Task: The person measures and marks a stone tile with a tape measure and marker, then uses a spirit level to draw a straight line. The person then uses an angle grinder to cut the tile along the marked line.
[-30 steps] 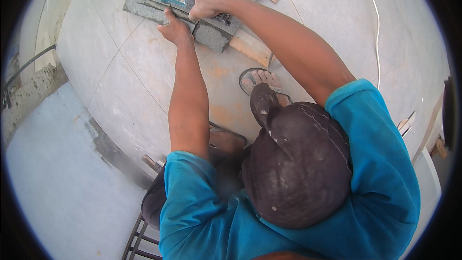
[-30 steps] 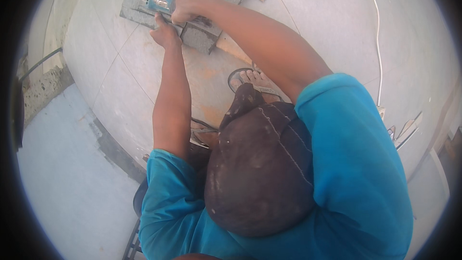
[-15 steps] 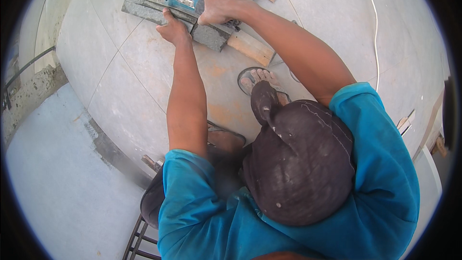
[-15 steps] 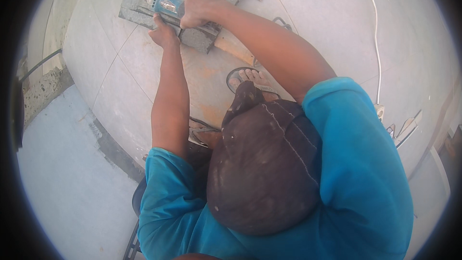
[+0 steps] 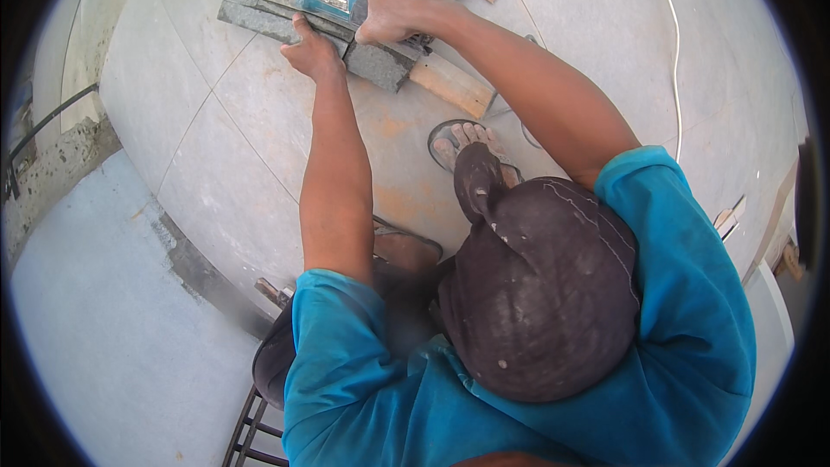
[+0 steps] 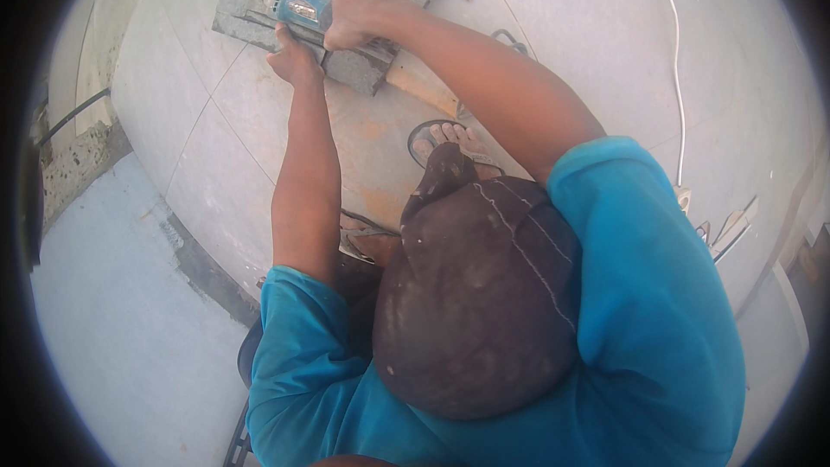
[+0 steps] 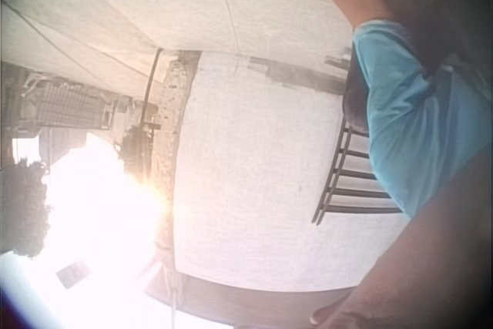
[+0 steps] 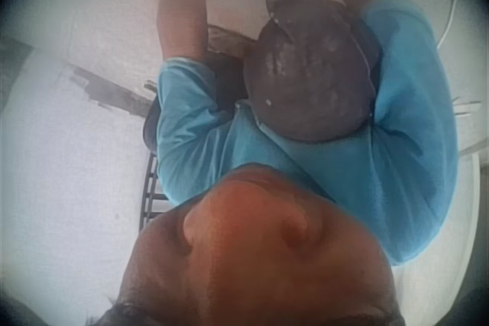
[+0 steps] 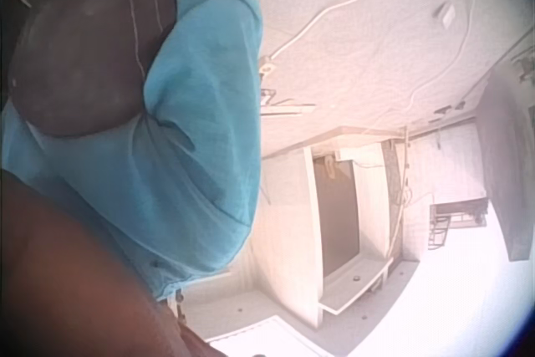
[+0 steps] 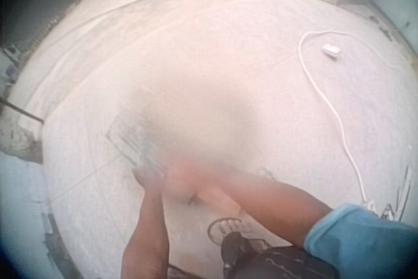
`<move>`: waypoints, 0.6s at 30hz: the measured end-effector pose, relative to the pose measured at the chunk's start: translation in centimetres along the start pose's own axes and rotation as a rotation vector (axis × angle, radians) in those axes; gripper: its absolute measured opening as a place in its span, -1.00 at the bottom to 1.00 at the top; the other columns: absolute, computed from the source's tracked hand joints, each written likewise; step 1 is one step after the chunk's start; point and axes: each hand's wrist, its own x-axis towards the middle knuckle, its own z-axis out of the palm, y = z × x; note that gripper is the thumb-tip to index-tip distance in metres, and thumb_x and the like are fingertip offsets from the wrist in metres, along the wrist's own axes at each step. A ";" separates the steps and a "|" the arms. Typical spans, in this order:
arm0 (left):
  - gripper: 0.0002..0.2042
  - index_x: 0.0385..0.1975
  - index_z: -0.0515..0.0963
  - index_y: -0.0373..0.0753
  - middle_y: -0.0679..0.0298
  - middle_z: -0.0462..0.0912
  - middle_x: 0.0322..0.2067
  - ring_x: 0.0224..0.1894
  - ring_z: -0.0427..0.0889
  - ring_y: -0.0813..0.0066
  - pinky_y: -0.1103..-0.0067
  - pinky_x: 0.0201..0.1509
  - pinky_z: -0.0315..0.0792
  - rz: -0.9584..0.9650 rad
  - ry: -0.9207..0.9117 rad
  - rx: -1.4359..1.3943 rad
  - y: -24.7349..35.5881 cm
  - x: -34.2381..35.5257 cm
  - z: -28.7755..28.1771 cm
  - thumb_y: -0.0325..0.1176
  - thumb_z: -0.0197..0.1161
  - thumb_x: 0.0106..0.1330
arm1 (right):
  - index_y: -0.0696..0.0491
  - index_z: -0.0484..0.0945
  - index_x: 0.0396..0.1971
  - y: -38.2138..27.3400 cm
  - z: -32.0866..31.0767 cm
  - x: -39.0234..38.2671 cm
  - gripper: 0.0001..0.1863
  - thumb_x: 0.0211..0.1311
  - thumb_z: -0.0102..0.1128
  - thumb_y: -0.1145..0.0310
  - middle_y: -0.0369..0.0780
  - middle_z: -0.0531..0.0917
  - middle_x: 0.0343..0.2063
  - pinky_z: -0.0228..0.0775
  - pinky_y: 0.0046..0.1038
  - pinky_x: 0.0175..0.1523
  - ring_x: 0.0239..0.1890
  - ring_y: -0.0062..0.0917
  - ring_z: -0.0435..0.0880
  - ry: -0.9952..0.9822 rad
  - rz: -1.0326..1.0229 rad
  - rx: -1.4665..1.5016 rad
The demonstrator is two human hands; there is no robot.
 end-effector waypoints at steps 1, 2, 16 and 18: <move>-0.18 0.17 0.23 -0.74 -0.35 0.50 0.08 0.07 0.60 -0.10 0.26 0.18 0.50 0.010 0.019 0.017 -0.2 0.3 0.0 0.09 0.23 0.39 | 0.19 0.57 0.06 -0.1 0.2 0.3 -0.32 -0.13 0.37 0.15 0.03 0.72 -0.08 0.59 -0.19 0.05 0.00 -0.15 0.73 0.006 -0.010 0.001; -0.18 0.16 0.23 -0.74 -0.35 0.50 0.07 0.07 0.60 -0.10 0.26 0.17 0.50 0.020 0.039 0.035 -0.5 0.6 -0.1 0.09 0.23 0.39 | 0.19 0.59 0.04 -0.2 0.3 0.5 -0.33 -0.14 0.36 0.16 0.03 0.73 -0.09 0.60 -0.19 0.04 -0.02 -0.15 0.74 0.012 -0.021 0.003; -0.26 0.04 0.30 -0.70 -0.31 0.52 0.01 0.02 0.61 -0.08 0.24 0.13 0.49 0.025 0.023 0.030 -0.6 0.7 0.0 0.07 0.24 0.40 | 0.18 0.67 -0.07 -1.4 0.0 2.4 -0.42 -0.16 0.34 0.16 0.01 0.75 -0.13 0.60 -0.22 0.04 -0.03 -0.16 0.75 0.019 -0.050 0.001; -0.27 0.04 0.30 -0.70 -0.31 0.52 0.01 0.02 0.61 -0.08 0.24 0.13 0.49 0.018 0.014 0.022 -0.2 0.3 0.0 0.07 0.24 0.41 | 0.18 0.66 -0.06 -1.2 0.1 2.6 -0.41 -0.16 0.34 0.16 0.01 0.75 -0.14 0.60 -0.21 0.04 -0.03 -0.17 0.75 0.012 -0.047 -0.004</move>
